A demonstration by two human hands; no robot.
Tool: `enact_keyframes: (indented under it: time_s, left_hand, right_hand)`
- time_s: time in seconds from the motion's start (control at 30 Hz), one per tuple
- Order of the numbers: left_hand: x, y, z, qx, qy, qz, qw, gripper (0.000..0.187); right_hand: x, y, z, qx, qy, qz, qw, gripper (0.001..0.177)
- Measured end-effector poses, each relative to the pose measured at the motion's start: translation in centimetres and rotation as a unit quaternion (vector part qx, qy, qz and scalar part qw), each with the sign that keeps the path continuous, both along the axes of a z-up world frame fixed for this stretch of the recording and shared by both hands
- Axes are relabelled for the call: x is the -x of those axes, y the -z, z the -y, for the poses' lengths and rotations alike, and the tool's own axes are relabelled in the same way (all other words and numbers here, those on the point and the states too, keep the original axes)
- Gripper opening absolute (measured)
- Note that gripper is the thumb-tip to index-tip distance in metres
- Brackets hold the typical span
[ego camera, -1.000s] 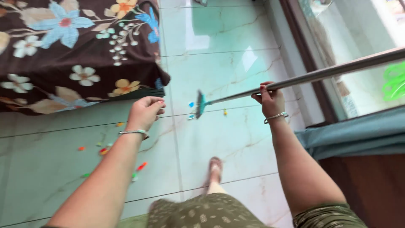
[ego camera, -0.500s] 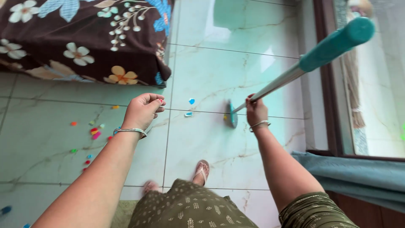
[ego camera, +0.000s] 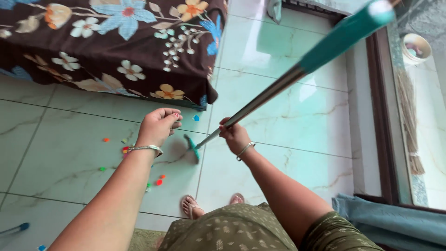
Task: The person sweeps up small pieces of colored paper with a broom, rolls up a floor mat by hand, and then uses the broom to retrieve an item from under a bed before repositioning an ironing board.
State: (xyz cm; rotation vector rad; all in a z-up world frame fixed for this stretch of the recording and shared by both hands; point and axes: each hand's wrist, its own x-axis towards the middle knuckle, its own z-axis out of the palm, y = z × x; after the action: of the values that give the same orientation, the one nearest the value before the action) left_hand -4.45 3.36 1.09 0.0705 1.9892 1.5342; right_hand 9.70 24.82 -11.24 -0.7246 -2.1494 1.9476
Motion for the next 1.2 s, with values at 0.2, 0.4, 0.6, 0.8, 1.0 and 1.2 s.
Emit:
enact_keyframes:
  time_s: [0.2,0.4,0.6,0.8,1.0,1.2]
  left_hand:
    - [3.1,-1.3,1.7,-0.033,-0.025,0.002,0.999,0.017]
    - [4.7,-0.3,-0.1,-0.029,-0.038,0.007,0.999,0.017]
    - [6.0,0.8,-2.8,-0.019,-0.091,-0.003,0.996,0.016]
    - [6.2,1.6,-4.2,-0.005,-0.172,0.003,0.985,0.018]
    - [4.3,1.2,-2.0,0.013,-0.268,0.013,0.963,0.021]
    - [2.2,2.0,4.1,0.001,-0.362,0.022,0.932,0.022]
  right_hand:
    - [2.1,-1.0,-4.8,0.123,0.02,-0.107,0.986,0.023]
    - [3.1,-3.9,-13.9,0.054,0.054,-0.12,0.99,0.023]
    - [8.6,-3.3,-16.6,-0.164,0.03,-0.007,0.986,0.024]
    - [13.3,0.1,-11.6,-0.225,-0.113,0.038,0.967,0.024]
    - [17.5,-0.4,-5.3,-0.161,-0.257,-0.036,0.952,0.019]
    - [22.3,-3.2,-2.1,-0.121,-0.286,-0.086,0.947,0.014]
